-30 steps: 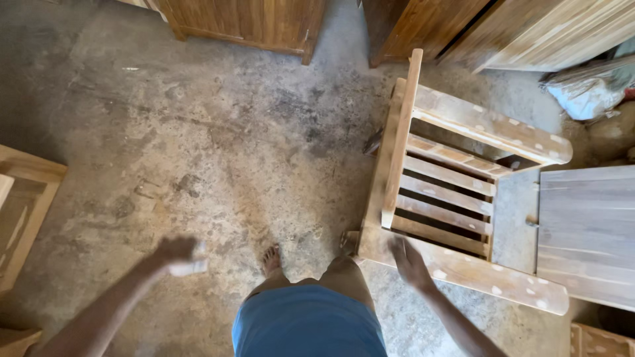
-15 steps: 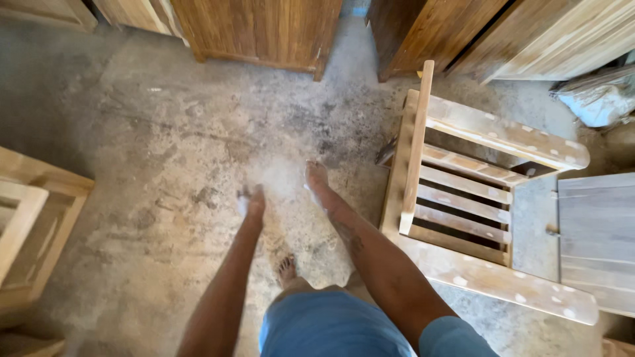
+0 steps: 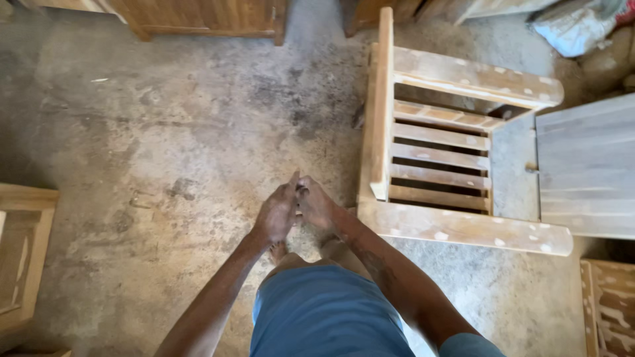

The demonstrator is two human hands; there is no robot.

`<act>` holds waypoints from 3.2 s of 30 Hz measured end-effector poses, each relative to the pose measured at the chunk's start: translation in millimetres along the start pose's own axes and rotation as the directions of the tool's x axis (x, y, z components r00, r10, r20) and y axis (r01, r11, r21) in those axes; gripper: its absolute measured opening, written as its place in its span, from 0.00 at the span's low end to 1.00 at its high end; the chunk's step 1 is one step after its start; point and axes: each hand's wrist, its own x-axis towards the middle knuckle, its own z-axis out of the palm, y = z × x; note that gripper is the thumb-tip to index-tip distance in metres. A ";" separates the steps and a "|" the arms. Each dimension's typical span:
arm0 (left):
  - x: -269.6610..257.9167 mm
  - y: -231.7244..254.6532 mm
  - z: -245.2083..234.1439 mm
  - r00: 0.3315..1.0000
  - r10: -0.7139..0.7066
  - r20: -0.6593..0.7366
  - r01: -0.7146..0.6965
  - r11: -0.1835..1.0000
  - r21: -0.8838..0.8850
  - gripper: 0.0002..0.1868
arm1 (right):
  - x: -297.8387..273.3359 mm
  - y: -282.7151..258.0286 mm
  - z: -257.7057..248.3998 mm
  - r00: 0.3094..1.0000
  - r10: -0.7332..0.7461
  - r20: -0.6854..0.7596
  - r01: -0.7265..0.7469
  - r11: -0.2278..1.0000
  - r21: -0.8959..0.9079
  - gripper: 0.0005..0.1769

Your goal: The person sands the wooden frame of a chair by hand using a piece of sandpaper.

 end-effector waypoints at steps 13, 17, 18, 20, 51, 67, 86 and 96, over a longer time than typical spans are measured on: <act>131.1 89.9 117.4 0.917 0.394 0.063 -0.382 0.822 0.423 0.29 | -197.1 -1.4 -173.0 0.824 -0.509 -0.249 0.247 0.717 -0.652 0.40; 123.2 90.6 122.6 0.914 0.338 0.225 -0.405 0.796 0.449 0.35 | -244.2 21.6 -216.2 0.744 -0.494 -0.450 0.098 0.747 -0.658 0.37; 123.2 89.1 121.2 0.909 0.311 0.277 -0.409 0.791 0.455 0.38 | -253.6 27.9 -224.0 0.736 -0.480 -0.476 0.062 0.749 -0.659 0.36; 133.9 83.8 113.0 0.873 0.384 0.300 -0.487 0.714 0.503 0.34 | -259.6 37.0 -235.7 0.713 -0.460 -0.529 0.003 0.756 -0.654 0.34; 464.7 22.6 18.8 0.548 0.722 0.423 -0.836 0.497 0.234 0.54 | -57.6 267.5 66.0 0.228 0.160 -0.961 -0.041 0.987 0.154 0.22; 417.6 12.5 28.4 0.556 0.654 0.513 -0.831 0.436 0.345 0.57 | -107.5 221.9 -44.7 0.140 -0.083 -0.987 0.232 0.972 -0.049 0.25; 297.6 44.9 65.0 0.736 0.576 0.357 -0.676 0.662 0.324 0.43 | -108.1 279.8 -55.9 0.161 -0.250 -0.955 -0.022 0.966 -0.257 0.26; 187.9 -2.6 87.0 0.248 0.675 0.695 -0.936 0.351 -0.008 0.35 | -75.5 234.0 -20.4 0.269 -0.315 -0.910 0.024 0.947 -0.321 0.29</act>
